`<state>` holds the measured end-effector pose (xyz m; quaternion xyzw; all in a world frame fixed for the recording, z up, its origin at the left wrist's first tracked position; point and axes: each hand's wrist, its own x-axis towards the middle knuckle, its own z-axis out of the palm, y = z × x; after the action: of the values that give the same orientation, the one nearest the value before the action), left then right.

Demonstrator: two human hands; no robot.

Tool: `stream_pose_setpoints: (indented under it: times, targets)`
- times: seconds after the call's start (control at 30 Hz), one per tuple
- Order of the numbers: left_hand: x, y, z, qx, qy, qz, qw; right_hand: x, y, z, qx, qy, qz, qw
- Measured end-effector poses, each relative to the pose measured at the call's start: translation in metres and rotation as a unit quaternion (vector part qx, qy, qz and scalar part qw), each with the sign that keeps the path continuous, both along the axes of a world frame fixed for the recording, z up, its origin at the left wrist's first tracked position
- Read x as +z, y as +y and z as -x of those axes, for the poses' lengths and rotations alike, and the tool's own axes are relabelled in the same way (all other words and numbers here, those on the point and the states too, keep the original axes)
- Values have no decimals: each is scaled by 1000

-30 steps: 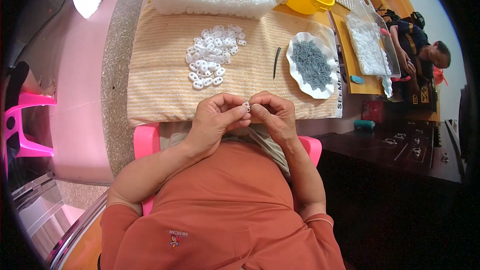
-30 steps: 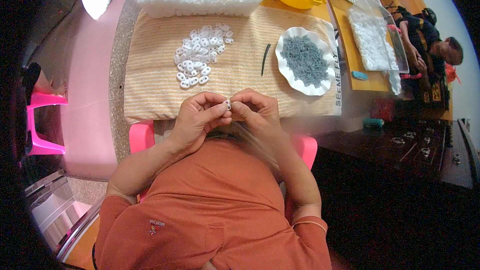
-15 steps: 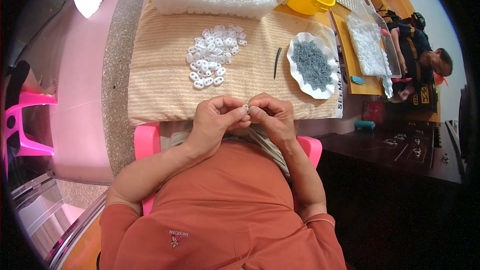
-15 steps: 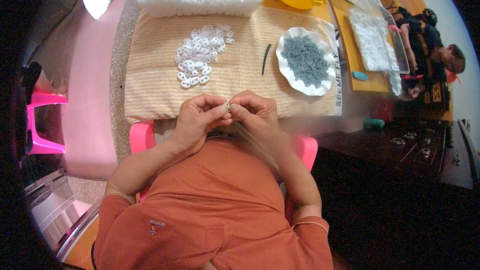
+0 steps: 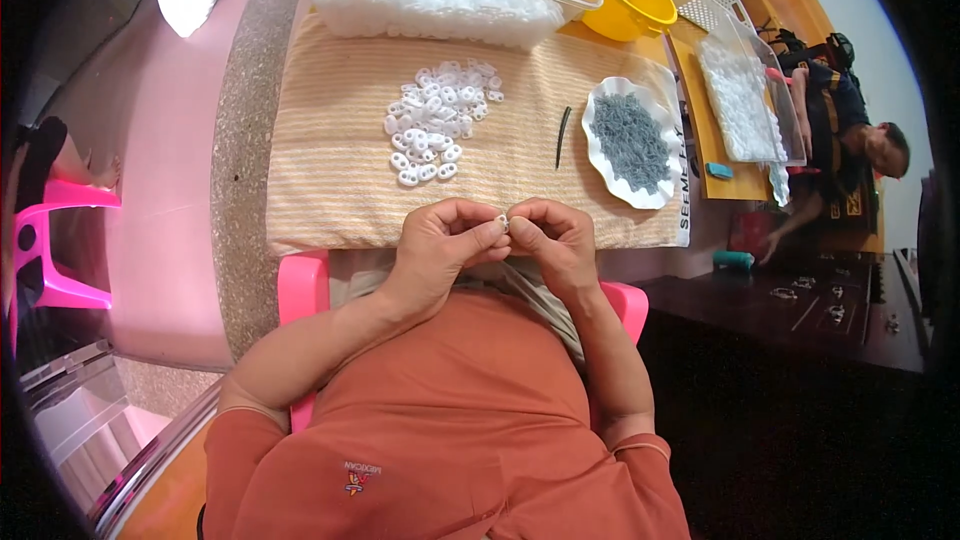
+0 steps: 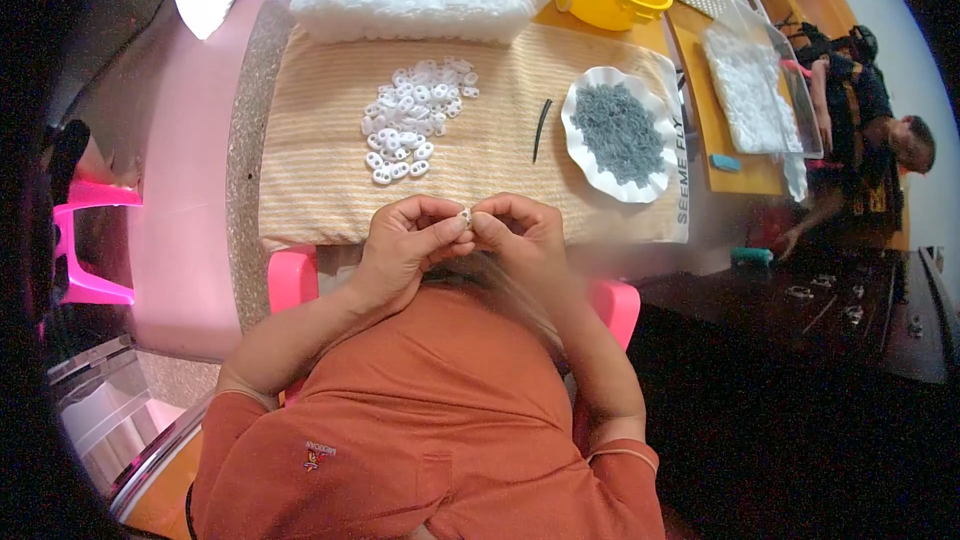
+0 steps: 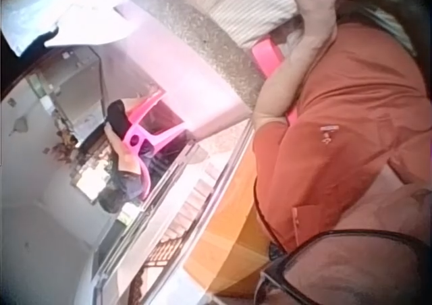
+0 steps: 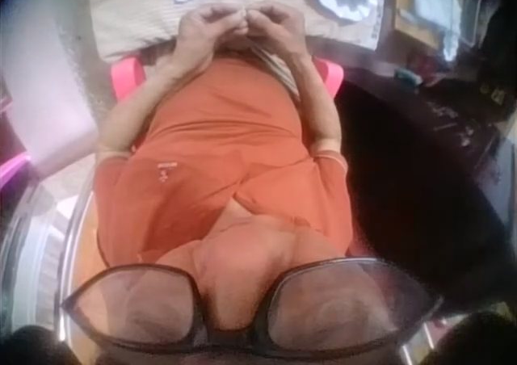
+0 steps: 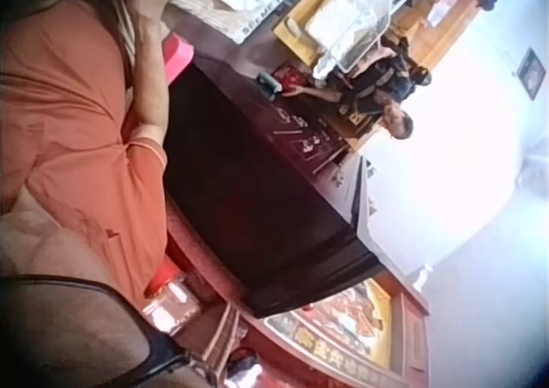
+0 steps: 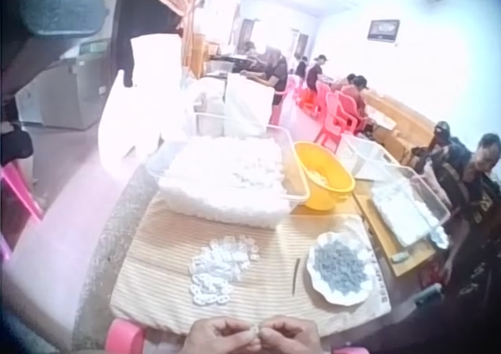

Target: Assembling small white plastic components with grey pins.

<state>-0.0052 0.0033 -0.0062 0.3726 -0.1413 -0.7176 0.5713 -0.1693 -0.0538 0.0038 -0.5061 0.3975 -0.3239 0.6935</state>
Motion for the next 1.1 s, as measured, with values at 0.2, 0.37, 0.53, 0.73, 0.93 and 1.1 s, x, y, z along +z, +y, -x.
stream_pose_setpoints:
  times: [0.2, 0.37, 0.53, 0.73, 0.93, 1.1]
  targets:
    - [-2, -1, 1, 6, -5, 9, 1000, 1, 1, -1, 8, -12, -13, 1000]
    - [-4, 1, 2, 12, -30, 27, 999, -3, 2, 0, 16, -3, 2, 1000]
    - [1, 5, 3, 19, -58, 56, 997, -5, 4, 0, 17, -45, 7, 999]
    - [-1, 4, 5, 23, -33, 54, 998, 1, 1, 0, 12, -7, 0, 1000]
    - [-2, 3, 3, 28, -2, 47, 998, 11, -1, -3, 13, 5, -6, 1000]
    - [2, 3, 1, 29, 13, 44, 999, 14, -10, 4, 33, -11, -6, 999]
